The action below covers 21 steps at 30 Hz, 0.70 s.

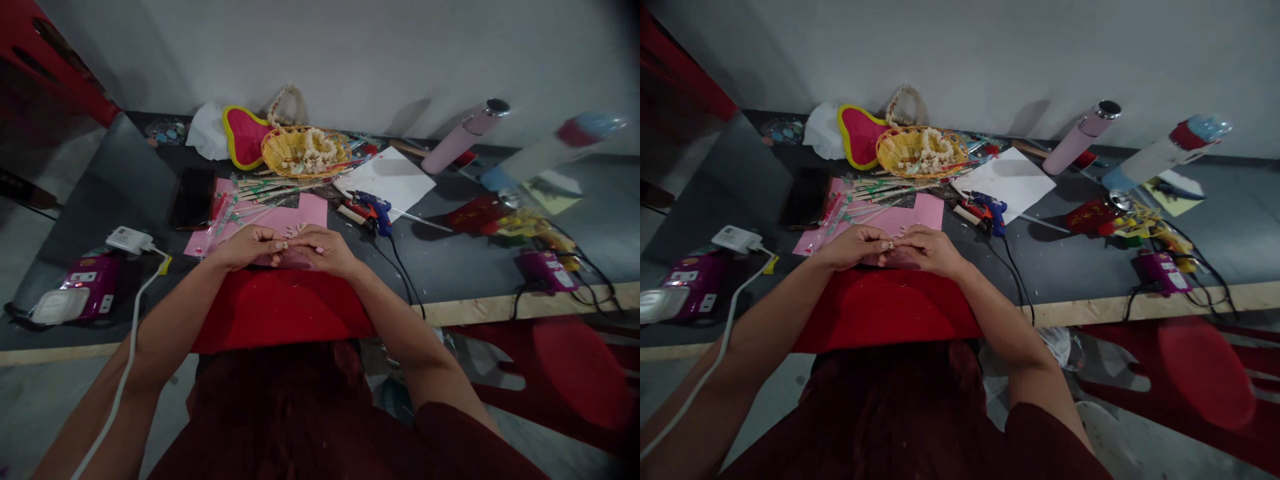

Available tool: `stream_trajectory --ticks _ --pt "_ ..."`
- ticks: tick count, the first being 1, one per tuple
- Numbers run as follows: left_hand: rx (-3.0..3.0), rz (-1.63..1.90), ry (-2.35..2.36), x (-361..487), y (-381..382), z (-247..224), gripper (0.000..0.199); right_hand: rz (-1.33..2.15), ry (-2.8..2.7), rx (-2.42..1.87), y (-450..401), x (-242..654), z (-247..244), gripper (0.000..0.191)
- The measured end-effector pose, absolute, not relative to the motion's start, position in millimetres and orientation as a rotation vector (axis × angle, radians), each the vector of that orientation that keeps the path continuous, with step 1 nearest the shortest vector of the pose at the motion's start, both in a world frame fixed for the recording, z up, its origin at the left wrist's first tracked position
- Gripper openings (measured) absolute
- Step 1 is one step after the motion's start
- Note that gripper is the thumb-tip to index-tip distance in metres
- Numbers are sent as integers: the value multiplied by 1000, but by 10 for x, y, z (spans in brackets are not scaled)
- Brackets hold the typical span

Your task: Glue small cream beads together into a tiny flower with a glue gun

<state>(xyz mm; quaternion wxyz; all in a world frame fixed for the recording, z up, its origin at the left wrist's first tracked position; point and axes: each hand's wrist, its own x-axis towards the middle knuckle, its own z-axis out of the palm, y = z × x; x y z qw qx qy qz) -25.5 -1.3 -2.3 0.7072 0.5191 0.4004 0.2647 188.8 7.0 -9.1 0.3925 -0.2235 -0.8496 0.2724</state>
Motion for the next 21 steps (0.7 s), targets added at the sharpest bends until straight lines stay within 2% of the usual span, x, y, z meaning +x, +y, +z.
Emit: stream_trajectory --ticks 7,21 --pt "1117 590 908 -226 -51 -4 29 688 -2125 -660 80 1880 -116 24" --pt "1103 710 941 -128 -110 23 30 517 -2149 -730 75 1851 -151 19"
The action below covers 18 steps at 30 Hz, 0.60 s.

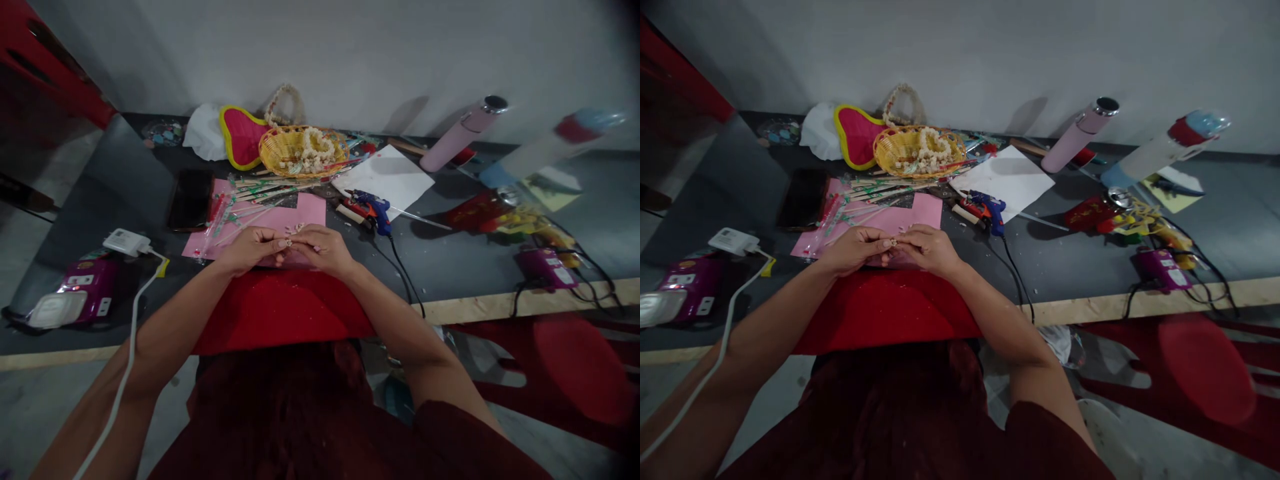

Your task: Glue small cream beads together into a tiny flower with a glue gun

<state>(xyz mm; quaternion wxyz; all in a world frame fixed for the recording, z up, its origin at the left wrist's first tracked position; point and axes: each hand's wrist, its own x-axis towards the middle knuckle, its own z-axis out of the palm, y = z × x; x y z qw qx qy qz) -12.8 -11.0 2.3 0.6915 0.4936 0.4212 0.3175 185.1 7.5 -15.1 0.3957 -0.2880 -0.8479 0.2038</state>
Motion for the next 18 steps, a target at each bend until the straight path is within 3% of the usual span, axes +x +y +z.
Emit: stream_trajectory --ticks 18 --pt "1119 772 937 -103 -116 22 29 409 -2143 -716 77 1842 -175 21"
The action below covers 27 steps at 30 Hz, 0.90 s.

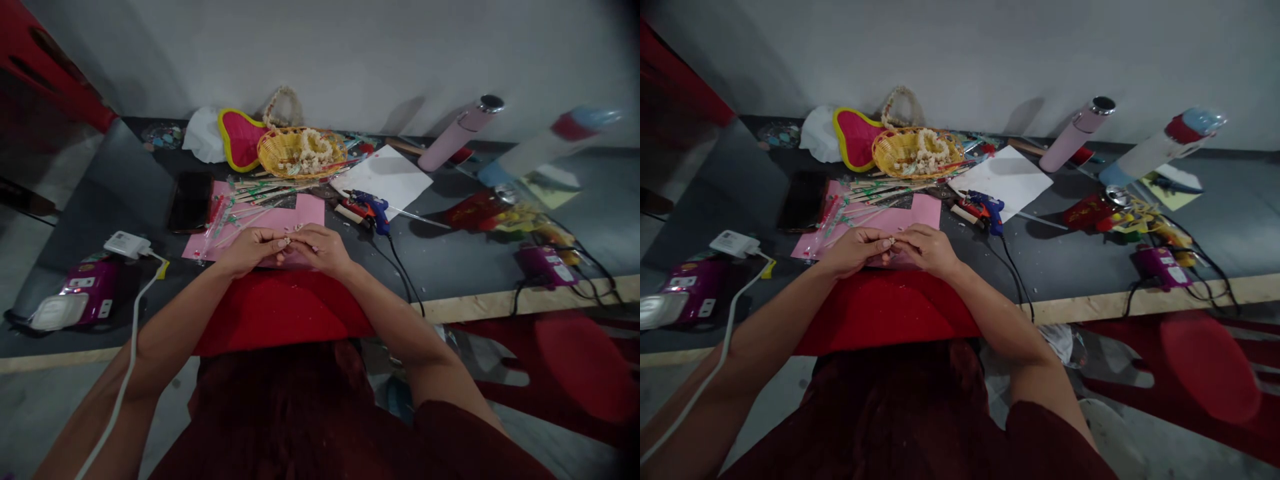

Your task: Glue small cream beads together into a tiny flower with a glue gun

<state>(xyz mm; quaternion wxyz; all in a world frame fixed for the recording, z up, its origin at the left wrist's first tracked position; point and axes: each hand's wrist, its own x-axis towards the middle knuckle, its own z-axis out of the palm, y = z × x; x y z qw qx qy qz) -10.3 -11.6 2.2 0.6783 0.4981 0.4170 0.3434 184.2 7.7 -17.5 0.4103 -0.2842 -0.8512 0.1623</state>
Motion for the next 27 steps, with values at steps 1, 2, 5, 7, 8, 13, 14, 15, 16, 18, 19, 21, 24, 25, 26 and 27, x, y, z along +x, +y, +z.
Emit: stream_trajectory --ticks 1,2,5,7,8,13,14,15,16,18,19,21,24,25,26,27 --pt "1120 774 946 -99 -117 23 29 399 -2143 -715 75 1838 -176 21" --pt "1122 774 954 -96 -116 22 30 395 -2145 -716 74 1835 -176 21" --pt "1113 763 969 -95 -114 9 32 407 -2148 -724 71 1831 -169 21" --pt "1104 764 967 -98 -115 -1 32 439 -2142 -731 68 1834 -164 21" --pt "1099 766 960 -99 -117 -4 31 459 -2131 -736 67 1836 -163 22" --pt "1036 746 942 -100 -130 4 30 569 -2082 -762 63 1856 -173 36" --pt "1022 748 948 -98 -130 7 31 580 -2083 -763 64 1860 -176 37" --pt "1012 756 955 -97 -129 8 32 586 -2082 -765 66 1862 -177 37" --pt "1008 771 961 -95 -126 9 33 586 -2078 -767 67 1864 -178 37" --pt "1015 801 968 -90 -118 9 35 580 -2066 -772 69 1865 -171 35" --pt "1017 812 972 -88 -114 8 36 574 -2060 -770 68 1865 -163 34" --pt "1012 822 977 -82 -109 6 35 567 -2048 -748 61 1864 -139 31" --pt "994 831 983 -74 -110 4 33 550 -2012 -735 39 1869 -88 28" --pt "999 838 984 -73 -111 3 33 547 -1997 -753 31 1874 -71 26" --pt "1010 847 987 -73 -112 2 32 543 -1979 -775 26 1880 -55 23" --pt "1021 855 991 -73 -112 0 32 538 -1959 -804 22 1887 -41 20"
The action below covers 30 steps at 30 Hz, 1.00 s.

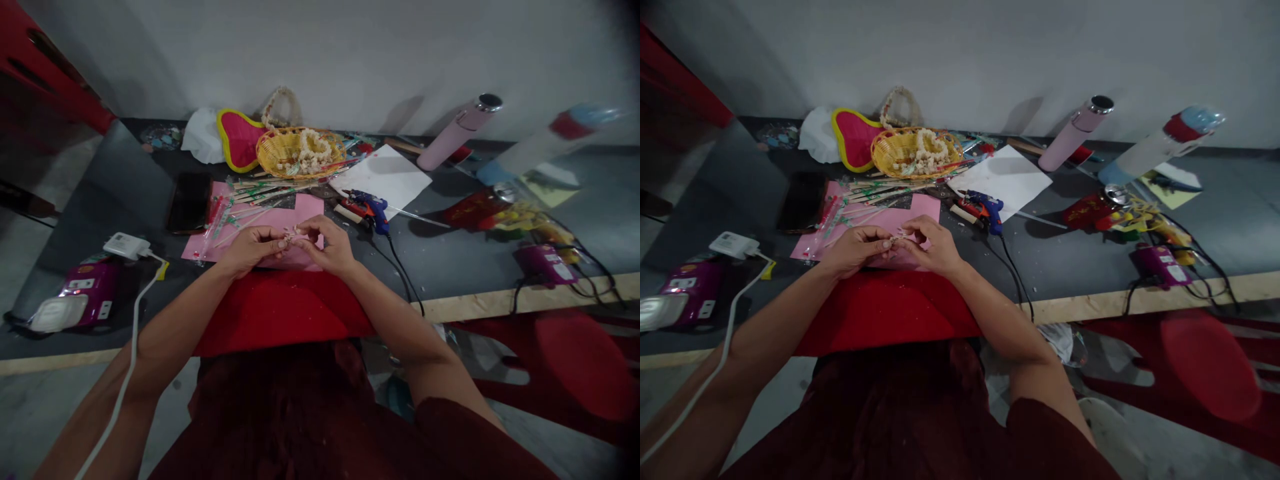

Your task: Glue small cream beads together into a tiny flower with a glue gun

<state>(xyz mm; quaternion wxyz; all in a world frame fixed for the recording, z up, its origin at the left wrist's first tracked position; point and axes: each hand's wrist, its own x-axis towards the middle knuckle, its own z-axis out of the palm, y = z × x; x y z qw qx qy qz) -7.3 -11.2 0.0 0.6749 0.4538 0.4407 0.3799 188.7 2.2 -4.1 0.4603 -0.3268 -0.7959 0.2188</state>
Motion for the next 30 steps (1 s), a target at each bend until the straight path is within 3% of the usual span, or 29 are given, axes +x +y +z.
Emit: stream_trajectory --ticks 6,18,26,30 --pt "990 886 990 -90 -98 -24 33 518 -1858 -1035 47 1929 -17 22" --pt "954 911 999 -104 -83 -22 33 920 -1765 -1095 99 1940 -61 25" --pt "955 907 977 -107 -77 -35 35 747 -1749 -1140 82 1980 -20 28" --pt "966 899 954 -97 -88 -14 34 727 -1866 -941 73 1953 -17 25"
